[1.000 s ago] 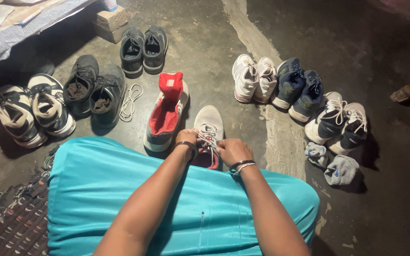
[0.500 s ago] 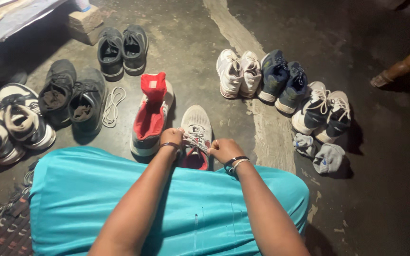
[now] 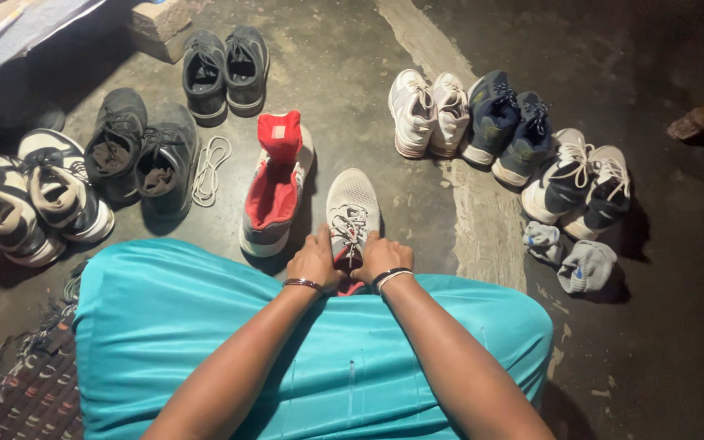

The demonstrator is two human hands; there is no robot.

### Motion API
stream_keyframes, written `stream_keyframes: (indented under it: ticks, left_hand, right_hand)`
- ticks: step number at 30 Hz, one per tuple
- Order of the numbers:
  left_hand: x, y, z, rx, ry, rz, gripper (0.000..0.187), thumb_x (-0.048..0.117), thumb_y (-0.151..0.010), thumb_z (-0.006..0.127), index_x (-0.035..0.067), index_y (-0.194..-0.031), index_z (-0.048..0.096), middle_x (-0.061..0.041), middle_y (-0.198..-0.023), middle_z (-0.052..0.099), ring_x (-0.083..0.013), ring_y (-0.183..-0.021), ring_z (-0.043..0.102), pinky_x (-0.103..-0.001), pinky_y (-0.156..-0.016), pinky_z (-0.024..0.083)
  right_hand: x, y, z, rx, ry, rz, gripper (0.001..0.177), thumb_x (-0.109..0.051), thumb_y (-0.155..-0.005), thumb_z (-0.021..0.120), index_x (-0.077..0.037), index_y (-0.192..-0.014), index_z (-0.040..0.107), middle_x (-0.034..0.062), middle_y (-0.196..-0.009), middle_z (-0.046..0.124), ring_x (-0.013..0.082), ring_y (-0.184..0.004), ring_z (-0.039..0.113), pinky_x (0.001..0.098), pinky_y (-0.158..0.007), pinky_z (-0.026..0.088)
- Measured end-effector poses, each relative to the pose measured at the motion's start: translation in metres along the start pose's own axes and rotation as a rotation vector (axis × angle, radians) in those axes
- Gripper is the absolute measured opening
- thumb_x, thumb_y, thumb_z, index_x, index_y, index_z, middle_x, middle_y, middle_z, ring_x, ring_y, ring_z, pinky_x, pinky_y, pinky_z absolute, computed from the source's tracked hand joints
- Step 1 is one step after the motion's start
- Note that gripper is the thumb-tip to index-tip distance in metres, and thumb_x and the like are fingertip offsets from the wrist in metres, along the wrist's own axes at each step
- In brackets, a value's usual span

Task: The person sits on the floor and threads a white shoelace through the eyelets of a white sneaker with a red interior. They pull the lace through each eyelet and tie a knot to secure it.

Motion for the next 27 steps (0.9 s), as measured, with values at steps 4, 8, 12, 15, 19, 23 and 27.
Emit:
stream_keyframes:
  ticks: [4, 8, 12, 15, 19, 23, 27]
  left_hand:
    - [-0.007, -0.01, 0.01, 0.158, 0.041, 0.052, 0.07, 0.015, -0.075, 0.076, 0.005, -0.135, 0.04, -0.028, -0.117, 0.064, -0.0506, -0.102, 0.066, -0.056, -0.088, 0.054]
    - [-0.014, -0.018, 0.001, 0.275, 0.14, 0.042, 0.047, 0.014, -0.079, 0.072, 0.006, -0.12, 0.051, -0.026, -0.107, 0.068, -0.0497, -0.098, 0.067, -0.058, -0.085, 0.052]
    - [0.003, -0.024, -0.017, 0.307, 0.138, 0.052, 0.032, 0.02, -0.083, 0.067, 0.009, -0.111, 0.059, -0.023, -0.107, 0.071, -0.0472, -0.098, 0.067, -0.058, -0.085, 0.052]
    - [0.014, -0.039, -0.027, 0.111, 0.066, -0.007, 0.038, 0.028, -0.08, 0.067, 0.008, -0.112, 0.063, -0.027, -0.105, 0.07, -0.0471, -0.1, 0.066, -0.056, -0.089, 0.052]
    - [0.011, -0.056, -0.016, -0.031, 0.081, 0.058, 0.038, 0.028, -0.076, 0.066, 0.001, -0.103, 0.07, -0.032, -0.101, 0.069, -0.0479, -0.1, 0.067, -0.052, -0.092, 0.053]
    - [0.003, -0.102, -0.01, 0.102, 0.04, 0.077, 0.032, 0.025, -0.081, 0.063, 0.001, -0.1, 0.071, -0.032, -0.098, 0.07, -0.0485, -0.097, 0.068, -0.053, -0.092, 0.053]
    - [0.009, -0.184, -0.018, 0.212, -0.02, 0.099, 0.03, 0.026, -0.084, 0.063, 0.002, -0.101, 0.073, -0.03, -0.1, 0.071, -0.0475, -0.098, 0.068, -0.053, -0.09, 0.053]
  right_hand:
    - [-0.002, -0.003, -0.005, 0.165, -0.012, -0.048, 0.044, -0.032, -0.083, 0.072, -0.009, -0.119, 0.065, 0.02, -0.102, 0.076, 0.038, -0.099, 0.074, 0.0502, -0.086, 0.058]
    - [0.018, -0.009, -0.023, 0.319, -0.281, 0.056, 0.043, -0.019, -0.078, 0.064, -0.026, -0.12, 0.069, 0.0233, -0.098, 0.072, 0.0447, -0.094, 0.07, 0.0546, -0.083, 0.055]
    - [0.033, -0.014, -0.032, 0.443, -0.32, 0.068, 0.034, -0.021, -0.084, 0.061, -0.022, -0.116, 0.069, 0.0241, -0.093, 0.073, 0.048, -0.092, 0.069, 0.0576, -0.081, 0.054]
    - [0.041, -0.021, -0.033, 0.454, -0.334, 0.109, 0.027, -0.028, -0.087, 0.063, -0.019, -0.112, 0.07, 0.0236, -0.094, 0.073, 0.0478, -0.094, 0.069, 0.0579, -0.083, 0.054]
    - [0.041, -0.038, -0.032, 0.383, -0.34, 0.145, 0.027, -0.036, -0.087, 0.068, -0.019, -0.106, 0.072, 0.0217, -0.098, 0.073, 0.0457, -0.097, 0.069, 0.0551, -0.086, 0.055]
    - [0.043, -0.053, -0.044, 0.297, -0.486, 0.173, 0.04, -0.043, -0.08, 0.075, -0.019, -0.111, 0.068, 0.0169, -0.096, 0.074, 0.0409, -0.099, 0.069, 0.0513, -0.087, 0.053]
    - [0.055, -0.07, -0.064, 0.437, -0.754, 0.238, 0.047, -0.044, -0.08, 0.072, -0.017, -0.118, 0.065, 0.0079, -0.093, 0.079, 0.0325, -0.096, 0.072, 0.0458, -0.084, 0.055]
Point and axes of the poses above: each hand's wrist, its own y-axis away from the middle knuckle, its own z-axis out of the palm, x = y × z, the point moved 3 cm from there along -y, towards the middle knuckle
